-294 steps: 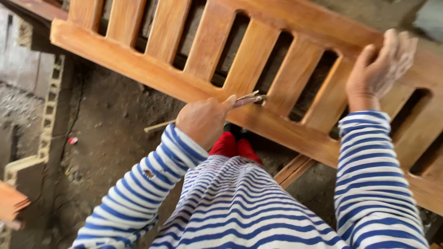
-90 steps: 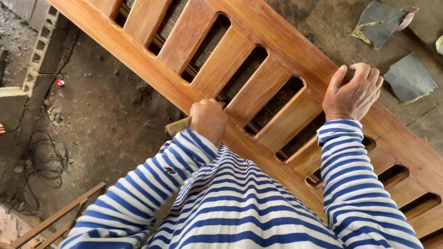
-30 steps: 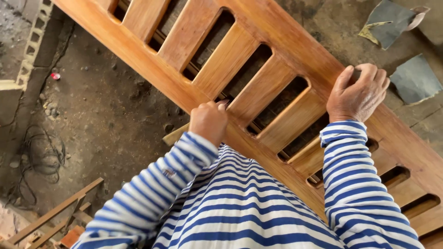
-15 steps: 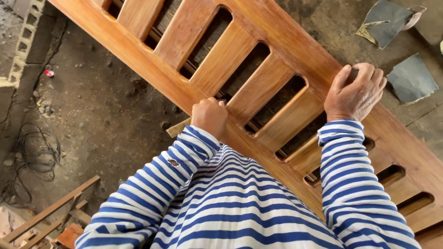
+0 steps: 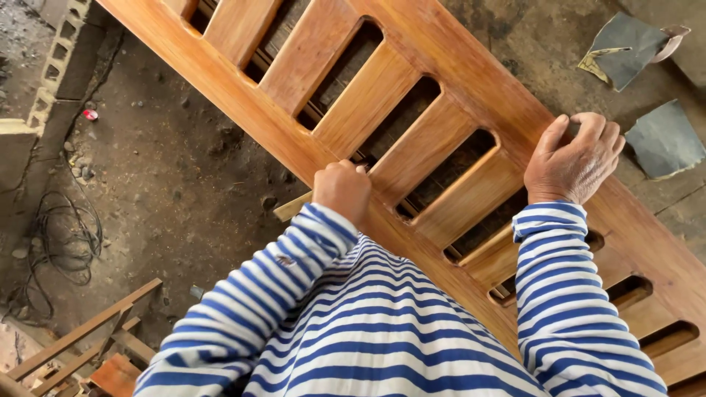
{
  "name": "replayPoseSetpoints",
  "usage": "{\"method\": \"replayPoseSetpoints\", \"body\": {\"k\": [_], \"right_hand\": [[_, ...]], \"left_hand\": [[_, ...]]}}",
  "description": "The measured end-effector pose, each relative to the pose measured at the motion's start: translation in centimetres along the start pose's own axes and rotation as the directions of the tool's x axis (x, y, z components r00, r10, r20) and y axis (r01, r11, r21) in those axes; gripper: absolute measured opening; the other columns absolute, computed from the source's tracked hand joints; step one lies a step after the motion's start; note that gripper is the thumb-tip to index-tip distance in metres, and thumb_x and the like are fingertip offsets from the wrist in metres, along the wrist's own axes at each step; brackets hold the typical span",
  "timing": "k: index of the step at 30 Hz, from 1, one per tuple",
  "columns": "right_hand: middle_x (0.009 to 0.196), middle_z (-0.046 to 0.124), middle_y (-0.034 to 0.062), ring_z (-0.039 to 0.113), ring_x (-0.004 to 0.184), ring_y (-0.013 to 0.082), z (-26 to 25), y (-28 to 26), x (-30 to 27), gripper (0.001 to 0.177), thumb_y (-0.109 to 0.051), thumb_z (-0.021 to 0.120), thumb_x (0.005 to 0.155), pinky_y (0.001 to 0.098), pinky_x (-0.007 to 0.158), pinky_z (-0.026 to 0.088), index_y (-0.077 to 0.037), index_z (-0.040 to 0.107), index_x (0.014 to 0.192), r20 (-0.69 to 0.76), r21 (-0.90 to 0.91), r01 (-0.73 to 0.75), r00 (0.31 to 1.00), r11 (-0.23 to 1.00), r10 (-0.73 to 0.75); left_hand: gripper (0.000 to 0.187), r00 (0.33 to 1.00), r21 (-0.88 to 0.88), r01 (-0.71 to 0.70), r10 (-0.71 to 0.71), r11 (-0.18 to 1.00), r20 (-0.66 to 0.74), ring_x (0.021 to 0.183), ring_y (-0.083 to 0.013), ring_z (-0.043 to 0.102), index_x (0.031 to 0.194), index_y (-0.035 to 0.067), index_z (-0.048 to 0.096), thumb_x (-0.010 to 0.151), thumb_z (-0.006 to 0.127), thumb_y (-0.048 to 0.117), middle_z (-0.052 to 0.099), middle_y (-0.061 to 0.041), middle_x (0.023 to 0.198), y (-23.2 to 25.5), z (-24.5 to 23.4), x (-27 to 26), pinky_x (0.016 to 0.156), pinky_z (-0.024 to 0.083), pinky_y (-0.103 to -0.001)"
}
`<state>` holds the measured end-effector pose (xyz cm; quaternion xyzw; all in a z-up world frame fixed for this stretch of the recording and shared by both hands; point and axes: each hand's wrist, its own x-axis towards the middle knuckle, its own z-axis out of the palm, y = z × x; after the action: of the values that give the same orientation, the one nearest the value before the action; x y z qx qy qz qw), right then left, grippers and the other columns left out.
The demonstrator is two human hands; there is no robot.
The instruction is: Sanding the inner edges of wooden slats on a furniture piece using a hand tool
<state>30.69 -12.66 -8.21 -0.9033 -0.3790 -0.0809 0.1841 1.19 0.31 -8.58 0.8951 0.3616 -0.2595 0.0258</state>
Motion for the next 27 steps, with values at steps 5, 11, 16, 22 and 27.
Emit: {"method": "replayPoseSetpoints", "body": {"k": [5,11,16,22,27], "right_hand": [[0.097,0.058,0.0159,0.054,0.088,0.0366,0.2,0.0,-0.2,0.014,-0.017,0.063,0.107,0.0502,0.07,0.044,-0.006,0.056,0.102,-0.025,-0.008,0.027,0.999,1.0,-0.027],[0.098,0.058,0.0155,0.054,0.089,0.0349,-0.3,-0.3,-0.1,0.013,-0.017,0.062,0.108,0.0496,0.07,0.045,-0.006,0.056,0.103,0.004,-0.005,0.01,1.0,1.0,-0.01],[0.096,0.055,0.0145,0.052,0.087,0.0332,-0.1,-0.2,-0.1,0.014,-0.016,0.06,0.11,0.0479,0.071,0.045,-0.007,0.053,0.102,-0.008,0.004,0.023,1.0,1.0,-0.023],[0.096,0.055,0.0148,0.053,0.088,0.0343,0.0,0.4,-0.1,0.014,-0.016,0.062,0.109,0.0486,0.071,0.045,-0.007,0.053,0.101,-0.019,-0.024,0.022,1.0,0.999,-0.022],[0.097,0.059,0.0168,0.055,0.088,0.036,0.0,0.0,0.0,0.015,-0.019,0.064,0.109,0.0498,0.068,0.044,-0.006,0.057,0.103,-0.037,-0.041,0.051,0.998,0.998,-0.052]], "left_hand": [[0.024,0.998,-0.097,-0.022,0.016,0.995,-0.056,0.071,-0.0329,0.067,0.095,0.011,0.073,0.101,0.051,0.02,0.067,-0.009,0.081,-1.4,-1.1,-1.6,0.05,0.053,-0.046],[0.018,0.996,0.055,-0.083,0.085,0.995,-0.029,0.056,-0.0224,0.06,0.094,0.013,0.067,0.104,0.052,0.016,0.061,-0.004,0.07,-3.5,-9.5,-5.9,0.042,0.052,-0.038],[0.02,0.988,-0.079,-0.024,0.012,0.997,-0.155,0.064,-0.0317,0.065,0.091,0.014,0.071,0.099,0.054,0.021,0.065,-0.008,0.075,-1.0,-1.5,-1.3,0.045,0.053,-0.047],[0.021,0.994,-0.043,-0.02,0.025,0.999,0.108,0.076,-0.0288,0.066,0.108,0.013,0.071,0.102,0.052,0.018,0.068,-0.008,0.087,-0.2,-2.1,-1.6,0.053,0.054,-0.041],[0.02,0.999,-0.022,-0.032,0.032,0.999,0.036,0.057,-0.0244,0.062,0.107,0.007,0.069,0.105,0.05,0.013,0.064,-0.007,0.071,-2.7,-9.6,-6.6,0.044,0.053,-0.039]]}}
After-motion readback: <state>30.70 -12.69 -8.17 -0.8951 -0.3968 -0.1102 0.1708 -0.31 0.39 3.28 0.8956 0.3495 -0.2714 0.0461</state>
